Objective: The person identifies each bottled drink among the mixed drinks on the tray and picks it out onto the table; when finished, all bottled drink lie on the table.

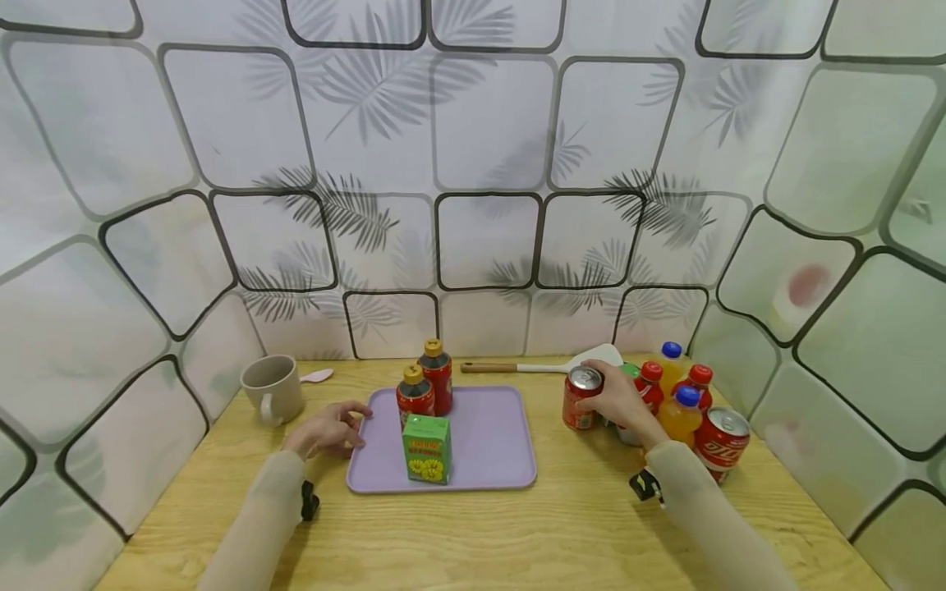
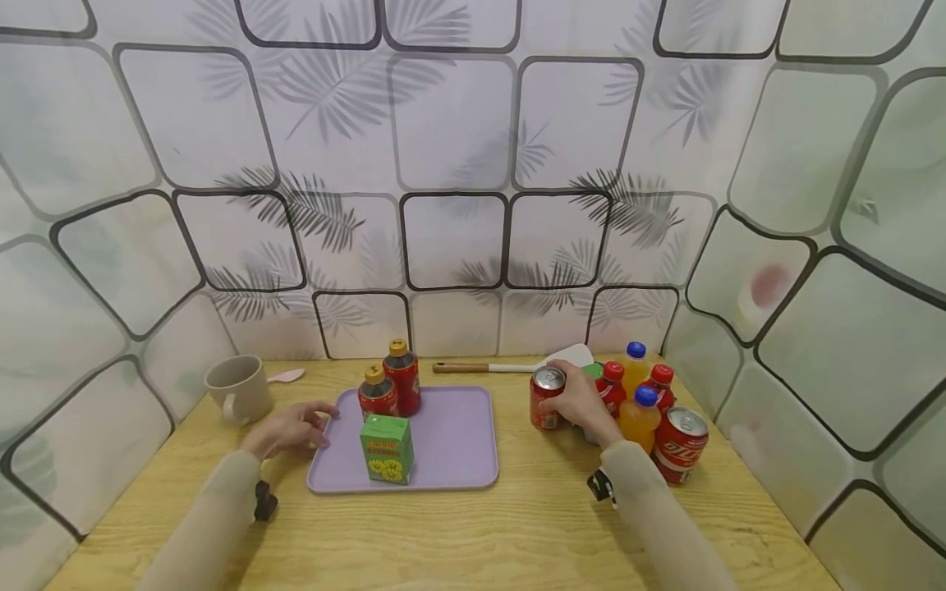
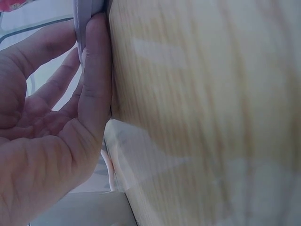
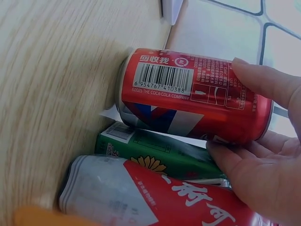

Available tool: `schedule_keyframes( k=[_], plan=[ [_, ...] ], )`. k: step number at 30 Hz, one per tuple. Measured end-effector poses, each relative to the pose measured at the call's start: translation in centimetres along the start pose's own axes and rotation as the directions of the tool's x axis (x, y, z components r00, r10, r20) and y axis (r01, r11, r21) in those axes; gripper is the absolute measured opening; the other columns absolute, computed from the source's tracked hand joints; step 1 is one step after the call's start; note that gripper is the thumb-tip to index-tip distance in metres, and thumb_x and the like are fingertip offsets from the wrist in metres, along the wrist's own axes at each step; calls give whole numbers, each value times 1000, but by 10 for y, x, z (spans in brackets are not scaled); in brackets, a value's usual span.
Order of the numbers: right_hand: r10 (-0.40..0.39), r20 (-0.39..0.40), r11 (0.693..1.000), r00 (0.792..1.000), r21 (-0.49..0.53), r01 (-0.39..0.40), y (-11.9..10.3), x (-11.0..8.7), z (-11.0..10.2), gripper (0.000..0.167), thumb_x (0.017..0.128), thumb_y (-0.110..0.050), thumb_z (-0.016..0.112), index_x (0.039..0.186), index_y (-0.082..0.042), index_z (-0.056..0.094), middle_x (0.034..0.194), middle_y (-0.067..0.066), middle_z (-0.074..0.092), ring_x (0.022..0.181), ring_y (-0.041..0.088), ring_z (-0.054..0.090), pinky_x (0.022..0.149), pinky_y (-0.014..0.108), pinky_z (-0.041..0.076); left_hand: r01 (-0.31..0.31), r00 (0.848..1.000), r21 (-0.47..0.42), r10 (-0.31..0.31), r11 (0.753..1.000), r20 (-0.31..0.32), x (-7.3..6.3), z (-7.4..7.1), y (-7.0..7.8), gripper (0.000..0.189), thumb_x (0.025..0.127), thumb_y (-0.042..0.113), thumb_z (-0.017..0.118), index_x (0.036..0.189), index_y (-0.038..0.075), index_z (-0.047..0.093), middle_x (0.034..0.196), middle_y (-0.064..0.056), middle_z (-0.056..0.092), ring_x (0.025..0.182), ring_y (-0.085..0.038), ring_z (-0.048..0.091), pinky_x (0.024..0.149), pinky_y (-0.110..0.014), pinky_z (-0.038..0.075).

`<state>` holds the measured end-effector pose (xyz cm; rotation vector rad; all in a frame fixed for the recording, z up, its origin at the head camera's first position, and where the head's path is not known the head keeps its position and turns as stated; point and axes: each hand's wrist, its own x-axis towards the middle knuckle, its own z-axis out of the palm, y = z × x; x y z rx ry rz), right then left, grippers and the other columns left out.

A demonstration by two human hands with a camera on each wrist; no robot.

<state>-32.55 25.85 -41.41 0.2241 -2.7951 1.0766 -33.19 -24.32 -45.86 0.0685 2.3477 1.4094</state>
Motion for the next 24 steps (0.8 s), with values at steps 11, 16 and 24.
schedule_keyframes(
  k=[11, 16, 24],
  plan=[
    [34, 10, 999, 999, 7, -34, -2, 0, 3, 78, 78, -10, 78, 146, 0, 40, 133, 27, 54, 117, 41, 56, 96, 54, 50, -12, 1000, 11, 12, 1000, 2, 0, -1, -2, 57, 77, -10, 68, 130, 0, 50, 93, -11, 45, 81, -22, 49, 64, -30, 53],
    [12, -8, 999, 1000, 39, -12, -1, -1, 5, 78, 80, -9, 77, 147, 0, 39, 138, 26, 51, 121, 42, 54, 99, 54, 48, 2, 1000, -3, -2, 1000, -9, 1, 0, -3, 57, 78, -11, 68, 130, 1, 50, 93, -11, 45, 79, -21, 48, 63, -30, 52],
    [-26, -65, 994, 998, 105, 32, -2, -4, 6, 73, 83, -9, 76, 147, -4, 42, 143, 24, 46, 124, 41, 52, 99, 54, 48, -3, 1000, 4, 3, 1000, -19, 1, 0, -1, 56, 78, -11, 68, 130, 1, 50, 93, -11, 45, 78, -21, 48, 64, -30, 53]
  ],
)
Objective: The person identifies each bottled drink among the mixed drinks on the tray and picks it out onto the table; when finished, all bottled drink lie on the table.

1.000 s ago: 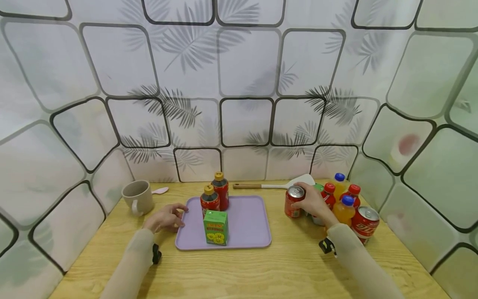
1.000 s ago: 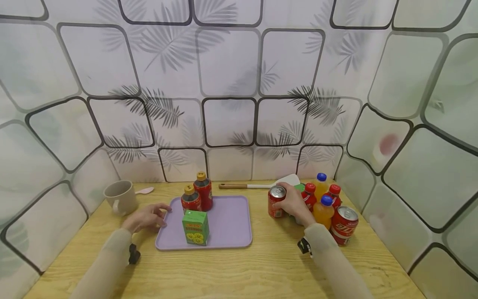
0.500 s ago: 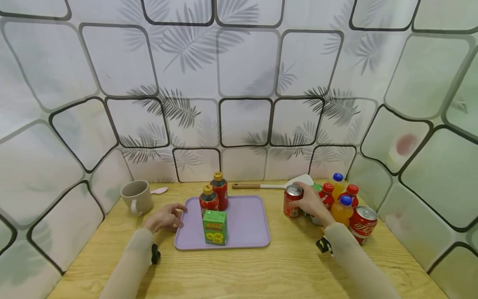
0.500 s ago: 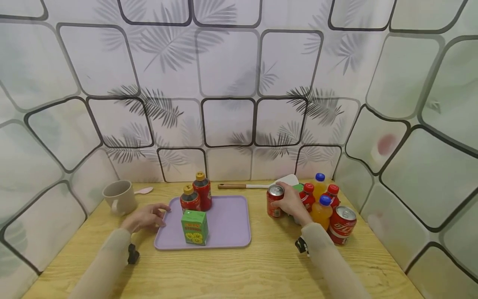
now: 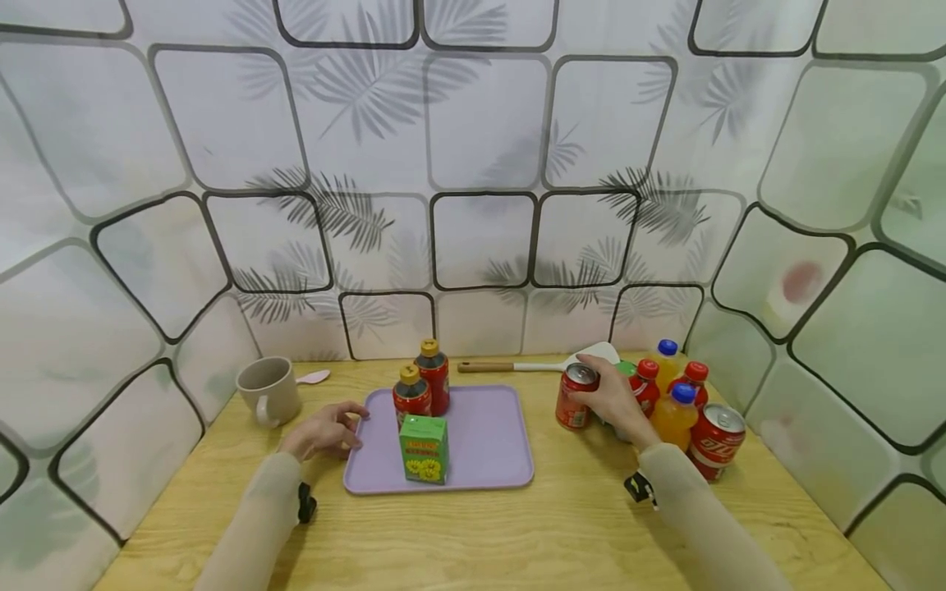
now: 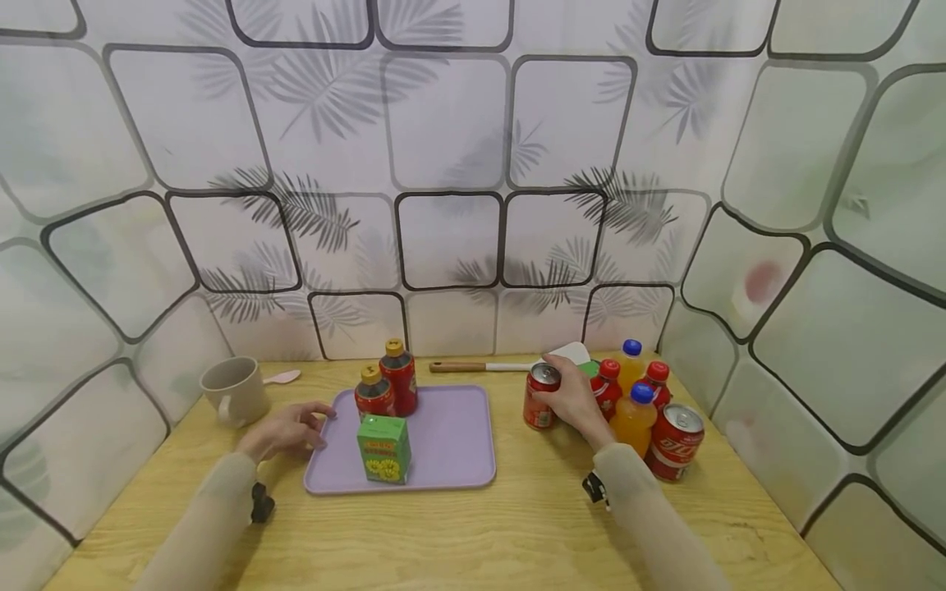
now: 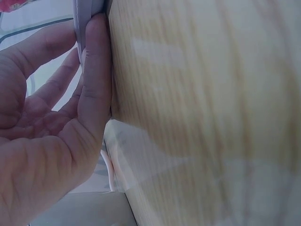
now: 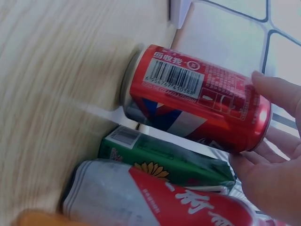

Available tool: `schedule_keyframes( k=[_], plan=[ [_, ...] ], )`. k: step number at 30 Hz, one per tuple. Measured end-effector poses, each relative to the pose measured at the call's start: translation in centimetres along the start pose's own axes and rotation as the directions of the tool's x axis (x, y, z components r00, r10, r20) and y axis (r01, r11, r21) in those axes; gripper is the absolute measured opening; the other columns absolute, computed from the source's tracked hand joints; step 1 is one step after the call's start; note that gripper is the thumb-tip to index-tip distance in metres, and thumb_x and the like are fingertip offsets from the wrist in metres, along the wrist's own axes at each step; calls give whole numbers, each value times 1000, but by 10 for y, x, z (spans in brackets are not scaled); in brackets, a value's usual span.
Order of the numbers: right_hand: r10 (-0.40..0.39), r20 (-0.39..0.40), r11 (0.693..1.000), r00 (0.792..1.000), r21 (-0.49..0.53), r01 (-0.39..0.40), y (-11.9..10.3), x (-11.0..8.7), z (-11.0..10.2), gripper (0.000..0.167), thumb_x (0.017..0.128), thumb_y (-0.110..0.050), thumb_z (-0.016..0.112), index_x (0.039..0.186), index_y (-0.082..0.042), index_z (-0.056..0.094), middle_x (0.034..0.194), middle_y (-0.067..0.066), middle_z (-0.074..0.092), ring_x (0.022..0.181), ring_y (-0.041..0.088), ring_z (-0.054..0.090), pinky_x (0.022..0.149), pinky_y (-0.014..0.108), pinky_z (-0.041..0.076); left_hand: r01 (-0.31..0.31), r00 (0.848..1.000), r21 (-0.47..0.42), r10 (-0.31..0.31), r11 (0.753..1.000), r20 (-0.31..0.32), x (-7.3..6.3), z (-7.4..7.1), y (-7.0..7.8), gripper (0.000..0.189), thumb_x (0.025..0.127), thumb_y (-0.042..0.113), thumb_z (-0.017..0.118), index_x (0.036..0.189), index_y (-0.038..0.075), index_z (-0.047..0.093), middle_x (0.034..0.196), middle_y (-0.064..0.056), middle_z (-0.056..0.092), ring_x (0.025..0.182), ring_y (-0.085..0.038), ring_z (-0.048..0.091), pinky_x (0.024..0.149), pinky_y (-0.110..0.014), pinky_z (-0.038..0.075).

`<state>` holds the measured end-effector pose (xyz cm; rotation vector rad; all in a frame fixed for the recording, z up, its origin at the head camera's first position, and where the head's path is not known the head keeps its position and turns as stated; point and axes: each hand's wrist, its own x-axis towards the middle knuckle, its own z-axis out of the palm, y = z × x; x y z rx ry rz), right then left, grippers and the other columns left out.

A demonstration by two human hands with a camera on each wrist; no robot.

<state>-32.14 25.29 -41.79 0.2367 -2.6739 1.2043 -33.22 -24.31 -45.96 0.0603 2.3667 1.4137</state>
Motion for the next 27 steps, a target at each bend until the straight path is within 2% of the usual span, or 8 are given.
schedule_keyframes(
  k=[7, 11, 15, 22, 27],
  plan=[
    [-63, -69, 995, 996, 73, 68, -8, -2, 1, 61, 85, -11, 74, 141, -11, 52, 142, 19, 51, 118, 37, 57, 94, 53, 52, 9, 1000, 4, -9, 1000, -7, 1, 1, -2, 57, 78, -11, 68, 131, 1, 51, 93, -11, 45, 79, -21, 47, 64, -31, 54],
    [-134, -108, 979, 985, 137, 148, -13, -2, 2, 53, 85, -7, 74, 135, -5, 57, 137, 20, 56, 122, 39, 55, 98, 53, 49, 12, 1000, 1, -12, 1000, -8, 0, 1, -1, 57, 78, -11, 68, 131, 2, 51, 95, -11, 45, 80, -22, 48, 64, -31, 54],
    [-183, -109, 952, 977, 230, 204, -22, -5, 3, 46, 85, -1, 72, 129, 3, 59, 131, 24, 59, 122, 42, 55, 100, 52, 47, 14, 1000, -4, -14, 1000, -4, 0, 0, 0, 58, 78, -11, 68, 132, 2, 50, 96, -11, 45, 83, -22, 48, 65, -32, 54],
    [-191, -55, 941, 980, 274, 199, -23, -3, 13, 39, 87, -6, 71, 124, 5, 62, 124, 24, 64, 118, 38, 60, 103, 51, 45, 18, 1000, -18, -18, 1000, 4, -1, 0, 1, 58, 78, -12, 68, 132, 1, 50, 95, -11, 44, 80, -21, 47, 64, -31, 54],
    [-188, -44, 933, 981, 304, 193, -39, -10, 12, 35, 88, -1, 68, 121, 9, 62, 122, 30, 62, 117, 44, 59, 103, 54, 44, 13, 1000, -6, -13, 1000, 4, -2, 0, 1, 58, 78, -11, 68, 132, 1, 49, 96, -12, 44, 82, -22, 47, 65, -31, 54]
  ],
)
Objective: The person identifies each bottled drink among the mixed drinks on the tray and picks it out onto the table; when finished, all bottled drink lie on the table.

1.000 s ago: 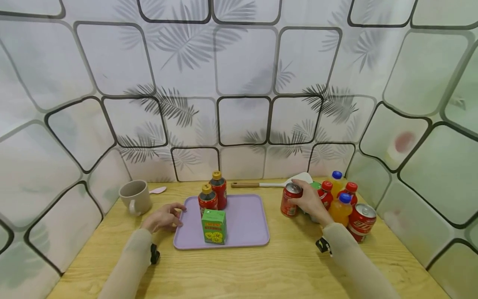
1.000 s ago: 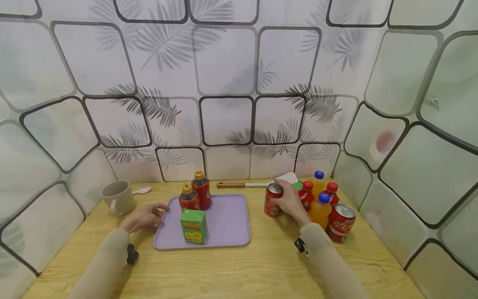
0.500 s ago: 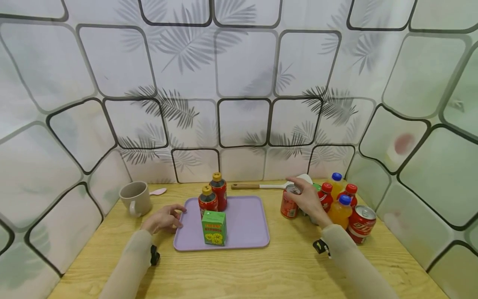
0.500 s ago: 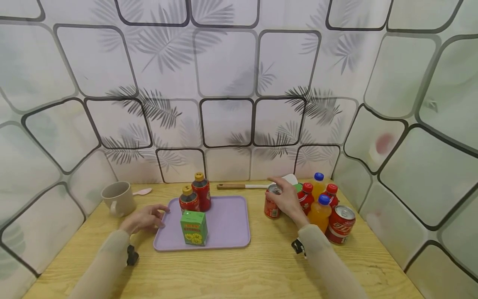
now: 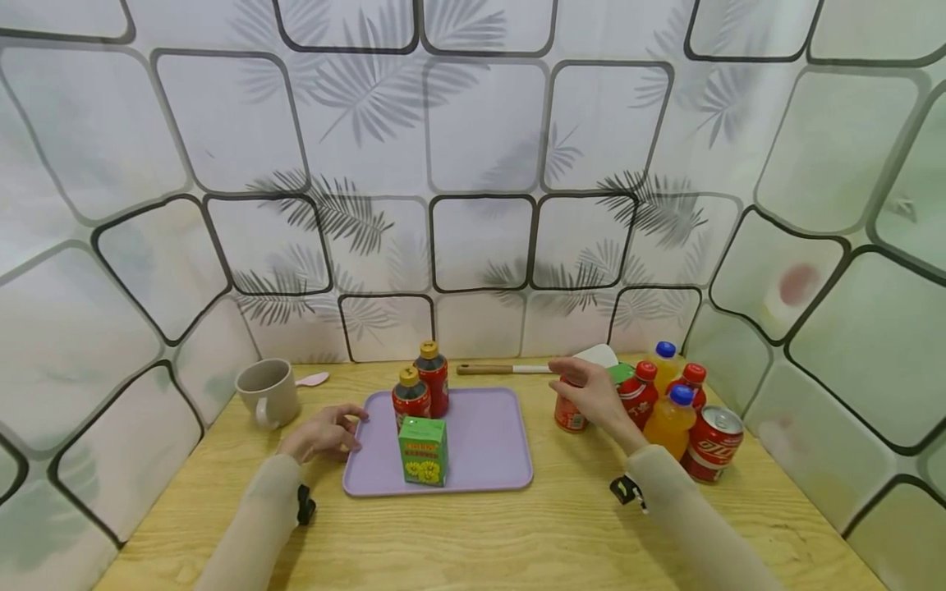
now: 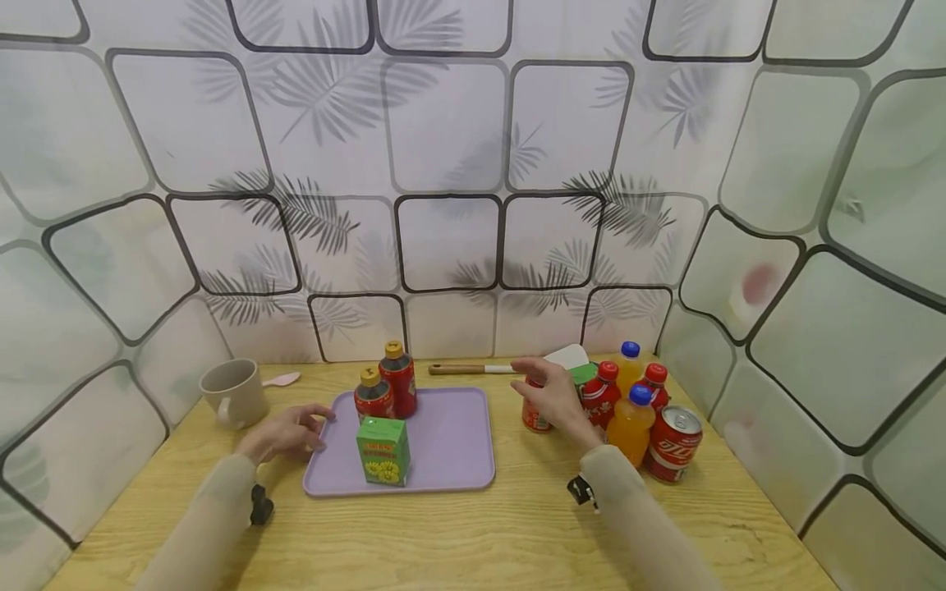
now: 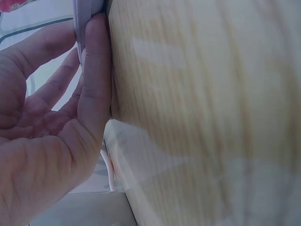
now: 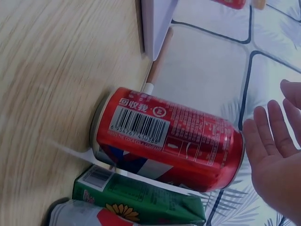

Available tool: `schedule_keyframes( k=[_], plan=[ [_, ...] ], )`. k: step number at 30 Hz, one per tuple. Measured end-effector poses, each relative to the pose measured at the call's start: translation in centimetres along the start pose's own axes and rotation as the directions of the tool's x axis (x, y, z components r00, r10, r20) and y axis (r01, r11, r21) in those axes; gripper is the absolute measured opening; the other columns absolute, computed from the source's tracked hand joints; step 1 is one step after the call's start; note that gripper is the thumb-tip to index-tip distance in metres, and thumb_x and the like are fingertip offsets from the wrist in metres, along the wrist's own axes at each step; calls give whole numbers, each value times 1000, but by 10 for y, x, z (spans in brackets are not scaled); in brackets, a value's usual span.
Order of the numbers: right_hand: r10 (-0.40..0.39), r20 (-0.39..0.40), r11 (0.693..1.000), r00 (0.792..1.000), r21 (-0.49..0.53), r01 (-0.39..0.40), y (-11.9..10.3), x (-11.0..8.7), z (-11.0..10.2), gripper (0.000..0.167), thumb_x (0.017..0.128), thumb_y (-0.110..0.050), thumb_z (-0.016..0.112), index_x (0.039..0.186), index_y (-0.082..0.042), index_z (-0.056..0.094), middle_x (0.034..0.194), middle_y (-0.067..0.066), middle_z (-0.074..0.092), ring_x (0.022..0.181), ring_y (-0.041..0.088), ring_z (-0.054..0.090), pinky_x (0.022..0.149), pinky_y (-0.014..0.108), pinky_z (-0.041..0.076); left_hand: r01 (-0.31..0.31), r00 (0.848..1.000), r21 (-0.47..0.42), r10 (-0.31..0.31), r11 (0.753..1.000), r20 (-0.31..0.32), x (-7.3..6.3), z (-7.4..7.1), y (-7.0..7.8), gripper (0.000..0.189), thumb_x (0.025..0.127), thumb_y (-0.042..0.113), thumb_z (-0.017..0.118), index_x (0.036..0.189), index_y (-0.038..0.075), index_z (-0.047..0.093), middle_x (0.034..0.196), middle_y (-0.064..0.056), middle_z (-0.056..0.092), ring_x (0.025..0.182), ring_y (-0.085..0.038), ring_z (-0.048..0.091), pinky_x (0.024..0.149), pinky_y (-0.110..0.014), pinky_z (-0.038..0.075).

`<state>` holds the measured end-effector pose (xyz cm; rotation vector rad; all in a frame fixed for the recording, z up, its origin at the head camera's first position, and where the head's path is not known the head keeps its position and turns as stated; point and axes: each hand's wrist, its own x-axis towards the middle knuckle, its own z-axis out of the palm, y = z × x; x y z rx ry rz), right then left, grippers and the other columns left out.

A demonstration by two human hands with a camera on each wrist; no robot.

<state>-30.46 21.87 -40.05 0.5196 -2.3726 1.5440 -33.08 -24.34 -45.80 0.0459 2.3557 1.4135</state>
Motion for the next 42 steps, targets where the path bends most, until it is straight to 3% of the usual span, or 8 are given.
schedule_keyframes(
  k=[3, 6, 12, 19, 27, 33, 38, 42],
  plan=[
    [-5, 11, 1000, 1000, -7, 5, -16, -4, 2, 32, 89, 0, 67, 119, 10, 63, 120, 31, 63, 113, 45, 60, 99, 53, 48, -12, 1000, -10, 12, 1000, 3, -1, 1, 0, 58, 77, -12, 68, 131, 0, 49, 94, -11, 44, 80, -21, 47, 64, -31, 54],
    [-6, 37, 1000, 999, -16, 7, -25, -7, 4, 31, 89, 0, 67, 118, 9, 64, 118, 29, 65, 110, 43, 62, 94, 42, 54, -27, 1000, -19, 27, 999, 6, -1, 2, 0, 57, 77, -13, 67, 130, -1, 49, 93, -10, 44, 77, -19, 47, 63, -30, 53],
    [-24, 119, 1000, 993, 5, 23, -13, -3, 17, 28, 90, -2, 67, 116, 7, 65, 114, 27, 67, 104, 36, 66, 82, 20, 54, -39, 999, -15, 39, 999, 13, -1, 1, -1, 56, 78, -12, 67, 130, -2, 49, 93, -11, 44, 78, -20, 48, 63, -30, 54],
    [42, 266, 997, 963, 59, -59, 13, -1, 40, 31, 91, -14, 68, 120, -2, 67, 119, 20, 67, 104, 20, 66, 85, 27, 55, -19, 1000, -7, 19, 1000, 2, 0, 2, -1, 55, 78, -12, 67, 129, -1, 51, 95, -12, 45, 82, -21, 49, 64, -31, 55],
    [49, 437, 980, 898, 151, -127, 9, -6, 72, 36, 90, -15, 70, 123, -2, 64, 121, 28, 63, 100, 14, 67, 84, 30, 56, -6, 1000, -9, 6, 1000, -6, 1, 2, -1, 54, 78, -12, 67, 128, 0, 52, 96, -12, 45, 82, -21, 49, 64, -30, 54],
    [33, 528, 979, 849, 156, -135, -4, -8, 95, 41, 88, -11, 71, 127, -3, 61, 121, 31, 61, 101, 19, 67, 83, 32, 57, -17, 1000, -13, 17, 1000, 12, -1, 1, -1, 56, 77, -12, 67, 129, -2, 49, 97, -13, 45, 83, -21, 51, 65, -30, 55],
    [41, 546, 983, 837, 126, -130, -14, -11, 112, 48, 86, -11, 73, 131, -3, 58, 122, 26, 62, 104, 24, 66, 85, 30, 55, -6, 1000, -23, 6, 1000, 3, 1, 2, -2, 56, 77, -12, 66, 130, 0, 50, 97, -13, 45, 83, -22, 51, 65, -30, 55],
    [28, 533, 988, 846, 115, -105, -21, -13, 124, 49, 85, -14, 75, 130, -4, 58, 121, 17, 64, 106, 27, 65, 87, 31, 54, -11, 1000, -18, 11, 1000, 3, 1, 1, -1, 56, 78, -12, 66, 130, -1, 50, 97, -13, 45, 83, -22, 50, 65, -31, 56]
  ],
)
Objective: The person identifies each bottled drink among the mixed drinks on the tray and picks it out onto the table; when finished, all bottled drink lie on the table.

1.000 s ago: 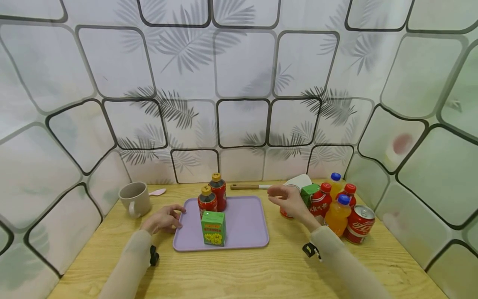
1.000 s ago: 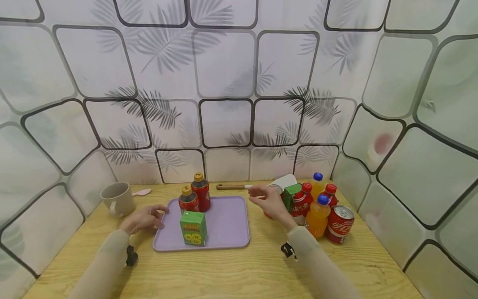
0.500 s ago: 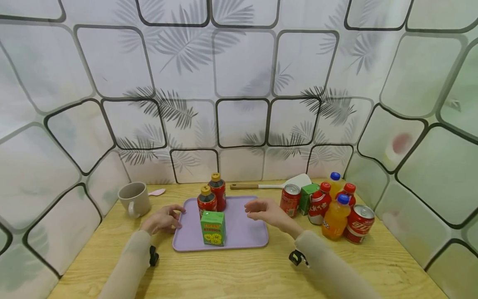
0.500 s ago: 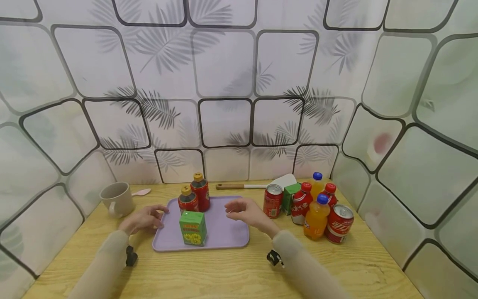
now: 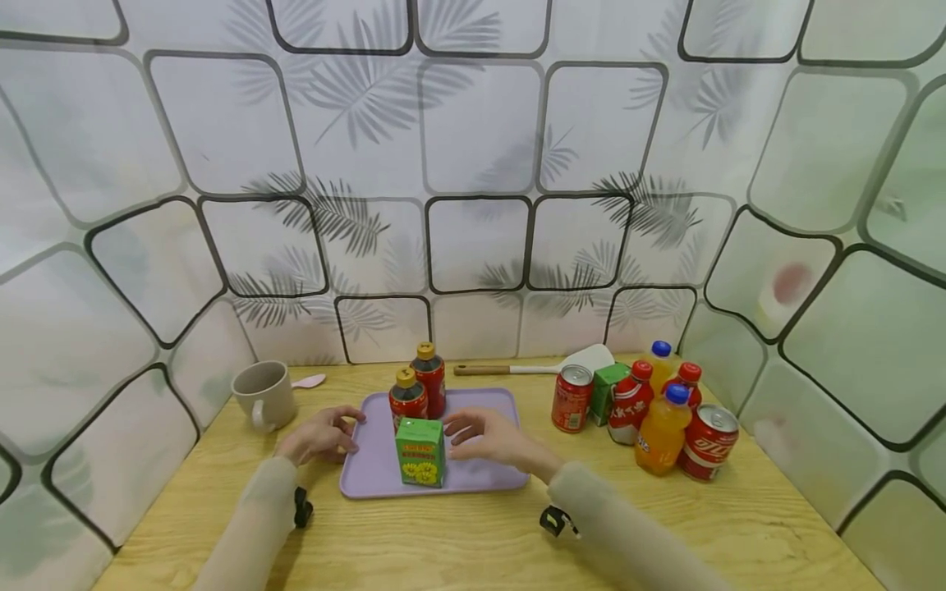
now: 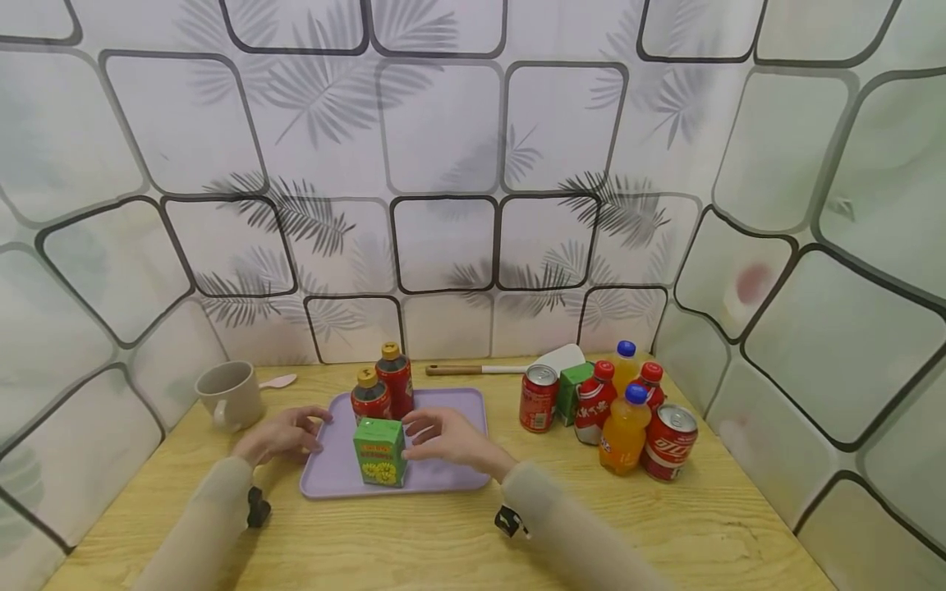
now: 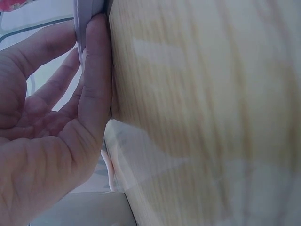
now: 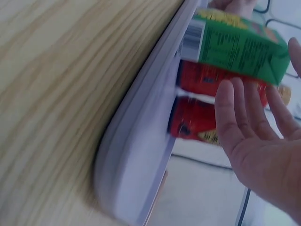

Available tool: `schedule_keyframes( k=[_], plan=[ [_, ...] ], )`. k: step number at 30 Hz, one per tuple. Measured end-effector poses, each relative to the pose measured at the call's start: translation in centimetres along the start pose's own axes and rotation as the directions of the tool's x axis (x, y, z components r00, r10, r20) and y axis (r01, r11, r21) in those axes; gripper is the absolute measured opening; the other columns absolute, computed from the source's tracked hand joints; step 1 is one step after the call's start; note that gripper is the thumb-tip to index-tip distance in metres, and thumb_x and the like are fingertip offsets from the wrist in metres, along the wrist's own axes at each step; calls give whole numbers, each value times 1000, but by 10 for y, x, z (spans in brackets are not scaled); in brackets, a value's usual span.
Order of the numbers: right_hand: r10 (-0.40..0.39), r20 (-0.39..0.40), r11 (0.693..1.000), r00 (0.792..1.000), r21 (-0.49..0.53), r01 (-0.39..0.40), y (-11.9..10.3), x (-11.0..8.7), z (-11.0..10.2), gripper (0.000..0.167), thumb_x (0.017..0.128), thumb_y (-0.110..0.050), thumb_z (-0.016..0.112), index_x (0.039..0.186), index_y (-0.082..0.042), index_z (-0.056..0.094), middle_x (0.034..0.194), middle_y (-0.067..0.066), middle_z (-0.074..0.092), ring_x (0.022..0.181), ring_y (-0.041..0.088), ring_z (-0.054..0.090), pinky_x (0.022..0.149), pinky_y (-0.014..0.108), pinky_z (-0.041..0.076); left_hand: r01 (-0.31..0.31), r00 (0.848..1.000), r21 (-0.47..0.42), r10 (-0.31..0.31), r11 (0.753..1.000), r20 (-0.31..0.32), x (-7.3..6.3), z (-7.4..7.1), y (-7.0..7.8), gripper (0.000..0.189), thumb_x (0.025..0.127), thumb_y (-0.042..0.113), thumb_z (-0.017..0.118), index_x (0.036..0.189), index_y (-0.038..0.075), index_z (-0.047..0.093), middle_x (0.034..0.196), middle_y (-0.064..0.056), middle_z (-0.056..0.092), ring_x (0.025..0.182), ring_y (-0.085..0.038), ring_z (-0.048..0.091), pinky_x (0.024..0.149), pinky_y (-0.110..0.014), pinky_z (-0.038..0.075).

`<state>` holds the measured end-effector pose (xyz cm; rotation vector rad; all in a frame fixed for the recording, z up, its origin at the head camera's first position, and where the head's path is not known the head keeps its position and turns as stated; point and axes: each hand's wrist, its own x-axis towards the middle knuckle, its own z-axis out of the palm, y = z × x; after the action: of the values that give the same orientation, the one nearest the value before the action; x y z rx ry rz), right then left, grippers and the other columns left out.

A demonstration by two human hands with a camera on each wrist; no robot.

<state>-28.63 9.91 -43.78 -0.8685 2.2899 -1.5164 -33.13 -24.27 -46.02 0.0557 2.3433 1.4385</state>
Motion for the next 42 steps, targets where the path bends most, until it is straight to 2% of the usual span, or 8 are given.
schedule_keyframes(
  k=[6, 16, 21, 28, 35, 42],
  plan=[
    [15, -84, 1000, 996, -5, -16, -7, 7, 14, 50, 81, -20, 79, 127, -13, 62, 120, 6, 66, 106, 22, 64, 87, 32, 52, 1, 1000, -3, -1, 1000, 7, 1, 0, 0, 56, 78, -11, 67, 130, -1, 50, 96, -13, 45, 83, -21, 50, 66, -31, 56],
    [91, -193, 996, 977, 27, -87, -8, 14, 34, 51, 76, -21, 84, 122, -14, 64, 109, 4, 68, 98, 20, 63, 81, 34, 53, 2, 1000, -5, -2, 1000, -4, 1, 0, 0, 56, 78, -11, 67, 130, 0, 51, 97, -12, 45, 85, -22, 49, 66, -31, 56],
    [112, -225, 994, 968, 14, -111, -11, 13, 35, 48, 75, -20, 83, 120, -16, 66, 108, 4, 69, 99, 20, 63, 85, 38, 53, 10, 1000, -12, -11, 1000, -10, 0, 1, 0, 56, 78, -11, 67, 130, 0, 51, 97, -12, 45, 84, -22, 50, 66, -31, 56],
    [129, -274, 992, 953, 27, -127, -10, 12, 34, 47, 73, -22, 86, 117, -21, 69, 106, -1, 72, 102, 18, 64, 94, 44, 49, -18, 1000, 0, 18, 1000, 14, 0, -1, 0, 55, 78, -10, 68, 130, -1, 50, 95, -12, 45, 83, -21, 50, 65, -30, 56],
    [109, -292, 994, 950, 27, -105, -7, 11, 32, 48, 72, -22, 86, 117, -21, 70, 107, -1, 73, 104, 18, 64, 91, 42, 51, -2, 1000, -6, 2, 1000, -6, 1, 1, 0, 55, 77, -12, 67, 129, 0, 52, 95, -12, 46, 82, -21, 50, 64, -31, 56],
    [103, -304, 995, 947, 29, -98, -7, 9, 30, 48, 72, -23, 86, 118, -20, 70, 109, 1, 73, 106, 20, 65, 91, 42, 52, -14, 1000, 14, 14, 1000, 12, 1, 0, 0, 57, 78, -11, 67, 131, -1, 49, 96, -12, 45, 82, -21, 50, 65, -31, 56]
  ],
)
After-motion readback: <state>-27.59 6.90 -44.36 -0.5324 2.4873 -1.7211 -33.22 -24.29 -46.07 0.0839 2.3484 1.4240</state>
